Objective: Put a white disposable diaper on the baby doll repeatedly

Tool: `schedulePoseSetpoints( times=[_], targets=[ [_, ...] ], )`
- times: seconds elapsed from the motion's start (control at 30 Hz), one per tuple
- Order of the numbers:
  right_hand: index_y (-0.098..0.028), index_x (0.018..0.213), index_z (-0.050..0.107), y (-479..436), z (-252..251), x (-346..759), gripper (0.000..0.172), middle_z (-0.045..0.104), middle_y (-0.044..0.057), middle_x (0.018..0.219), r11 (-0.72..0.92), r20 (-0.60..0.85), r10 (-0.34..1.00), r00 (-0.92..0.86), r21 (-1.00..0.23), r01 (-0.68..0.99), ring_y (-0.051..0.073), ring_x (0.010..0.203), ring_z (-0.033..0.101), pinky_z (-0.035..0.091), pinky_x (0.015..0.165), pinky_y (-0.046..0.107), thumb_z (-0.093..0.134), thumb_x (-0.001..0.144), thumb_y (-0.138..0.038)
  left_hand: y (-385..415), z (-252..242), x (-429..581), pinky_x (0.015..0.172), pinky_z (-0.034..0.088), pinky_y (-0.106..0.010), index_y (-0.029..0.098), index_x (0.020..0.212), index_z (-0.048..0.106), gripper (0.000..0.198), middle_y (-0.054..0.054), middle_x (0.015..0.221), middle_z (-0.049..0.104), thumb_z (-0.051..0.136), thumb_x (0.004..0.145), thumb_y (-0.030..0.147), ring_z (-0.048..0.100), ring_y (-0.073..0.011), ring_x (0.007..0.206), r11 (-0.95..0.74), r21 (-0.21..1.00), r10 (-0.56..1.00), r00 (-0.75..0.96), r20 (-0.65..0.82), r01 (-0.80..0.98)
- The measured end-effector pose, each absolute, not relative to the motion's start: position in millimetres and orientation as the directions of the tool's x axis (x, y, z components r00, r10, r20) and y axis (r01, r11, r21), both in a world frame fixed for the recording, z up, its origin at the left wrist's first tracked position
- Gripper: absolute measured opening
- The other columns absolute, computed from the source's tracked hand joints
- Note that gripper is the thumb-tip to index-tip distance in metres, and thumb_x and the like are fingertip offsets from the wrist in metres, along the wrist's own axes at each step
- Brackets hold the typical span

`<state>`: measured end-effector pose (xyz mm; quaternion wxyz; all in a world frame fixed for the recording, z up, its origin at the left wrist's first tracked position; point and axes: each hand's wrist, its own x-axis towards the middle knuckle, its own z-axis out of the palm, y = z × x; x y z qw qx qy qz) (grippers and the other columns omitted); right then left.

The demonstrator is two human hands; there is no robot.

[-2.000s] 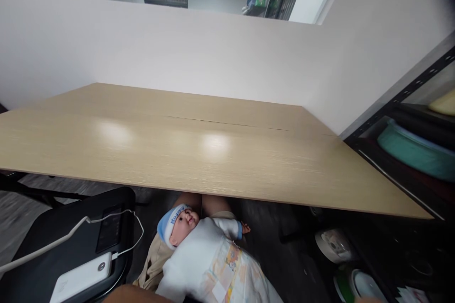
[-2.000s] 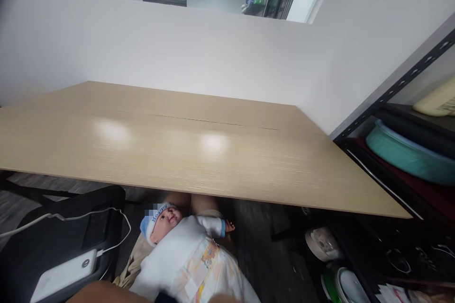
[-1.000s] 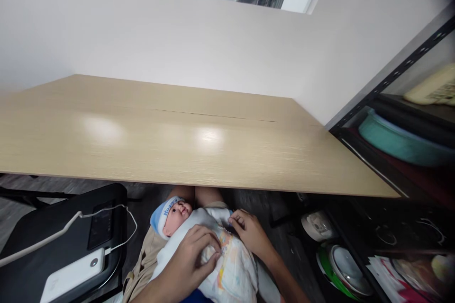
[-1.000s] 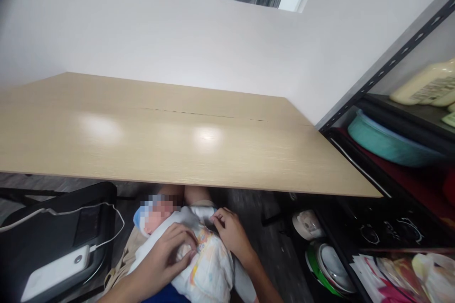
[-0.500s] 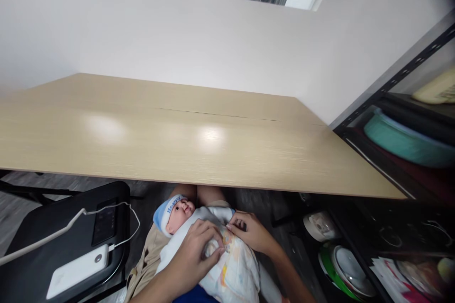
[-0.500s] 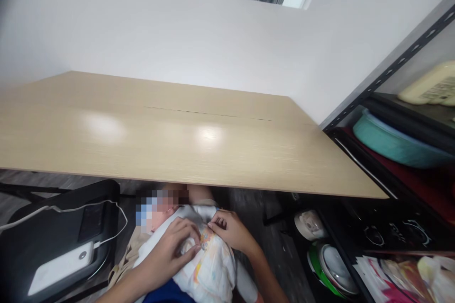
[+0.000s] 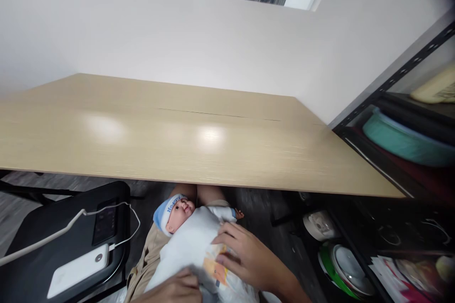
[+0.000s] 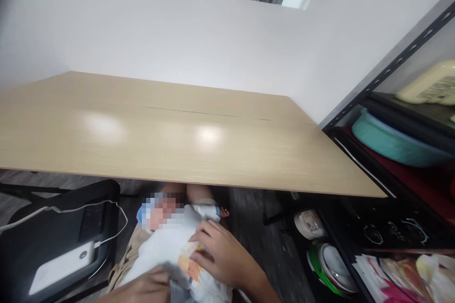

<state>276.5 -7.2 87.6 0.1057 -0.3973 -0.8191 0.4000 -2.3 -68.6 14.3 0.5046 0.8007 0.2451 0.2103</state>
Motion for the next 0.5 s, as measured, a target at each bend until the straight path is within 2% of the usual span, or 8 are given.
schedulePoseSetpoints(
  times=[0.03,0.1,0.17,0.23,0.3,0.33,0.4,0.5],
  targets=[
    [-0.025,0.112,0.078,-12.7,90.2,285.3,0.027,0.077,0.008,0.117,0.344,-0.182,0.749,-0.637,-0.715,0.608,0.027,0.116,0.067,0.047,0.11,0.039,0.06,0.109,-0.044,-68.1,14.8,1.7,0.088,0.055,-0.036,0.035,0.1,0.077,0.054,-0.003,0.079,0.072,0.039,0.11,0.072,0.067,-0.0241,0.086,-0.384,0.906,0.611,0.785,0.104,0.179],
    [-0.025,0.096,0.078,-24.7,89.4,312.0,0.053,0.077,0.008,0.101,0.234,-0.267,0.793,-0.547,-0.696,0.679,0.028,0.103,0.069,0.05,0.1,0.041,0.041,0.113,-0.059,-61.4,24.0,15.4,0.092,0.053,-0.036,0.03,0.109,0.075,0.05,-0.004,0.08,0.072,0.04,0.112,0.066,0.066,-0.0226,0.085,-0.434,0.878,0.626,0.768,0.134,0.201],
    [-0.025,0.094,0.08,-37.8,83.2,340.8,0.079,0.075,0.009,0.089,-0.001,-0.39,0.827,-0.406,-0.722,0.692,0.027,0.086,0.07,0.052,0.083,0.038,0.02,0.111,-0.073,-44.8,38.7,41.4,0.102,0.052,-0.038,0.027,0.117,0.071,0.04,-0.004,0.091,0.075,0.046,0.112,0.059,0.068,-0.0217,0.092,-0.52,0.811,0.624,0.767,0.147,0.268],
    [-0.024,0.092,0.079,-50.1,73.5,360.4,0.091,0.068,0.008,0.068,-0.257,-0.55,0.773,-0.317,-0.728,0.636,0.025,0.067,0.066,0.05,0.069,0.036,0.01,0.105,-0.082,-19.3,51.1,81.5,0.108,0.051,-0.042,0.025,0.125,0.069,0.033,-0.007,0.112,0.077,0.06,0.108,0.052,0.07,-0.0255,0.11,-0.632,0.688,0.585,0.802,0.121,0.357],
    [-0.024,0.089,0.076,-60.2,60.3,366.9,0.084,0.062,0.005,0.059,-0.362,-0.619,0.736,-0.273,-0.701,0.614,0.024,0.058,0.061,0.046,0.062,0.034,0.02,0.103,-0.085,8.9,56.0,129.3,0.108,0.055,-0.049,0.016,0.136,0.067,0.055,-0.016,0.132,0.075,0.077,0.097,0.054,0.068,-0.0349,0.125,-0.723,0.531,0.498,0.866,-0.044,0.442],
    [-0.024,0.087,0.074,-64.5,52.1,366.6,0.075,0.063,0.005,0.062,-0.344,-0.613,0.745,-0.262,-0.69,0.637,0.023,0.06,0.061,0.045,0.062,0.033,0.029,0.102,-0.083,21.4,55.4,152.2,0.102,0.058,-0.048,0.011,0.135,0.07,0.062,-0.022,0.136,0.074,0.082,0.093,0.055,0.069,-0.0387,0.128,-0.757,0.439,0.426,0.875,-0.229,0.484],
    [-0.025,0.078,0.068,-72.7,32.4,364.2,0.058,0.067,0.006,0.071,-0.237,-0.562,0.79,-0.243,-0.647,0.725,0.023,0.068,0.061,0.042,0.063,0.032,0.047,0.097,-0.076,39.6,49.7,187.7,0.089,0.063,-0.046,0.009,0.114,0.08,0.06,-0.022,0.116,0.081,0.095,0.079,0.056,0.077,-0.0398,0.11,-0.791,0.364,0.256,0.807,-0.532,0.491],
    [-0.025,0.065,0.057,-86.2,0.8,365.7,0.047,0.065,0.006,0.07,-0.188,-0.57,0.785,-0.243,-0.592,0.784,0.025,0.072,0.061,0.044,0.067,0.035,0.06,0.081,-0.07,47.6,37.0,204.3,0.08,0.063,-0.044,0.011,0.097,0.084,0.051,-0.019,0.096,0.083,0.098,0.075,0.055,0.08,-0.0378,0.093,-0.769,0.361,0.235,0.758,-0.608,0.528]
  ],
)
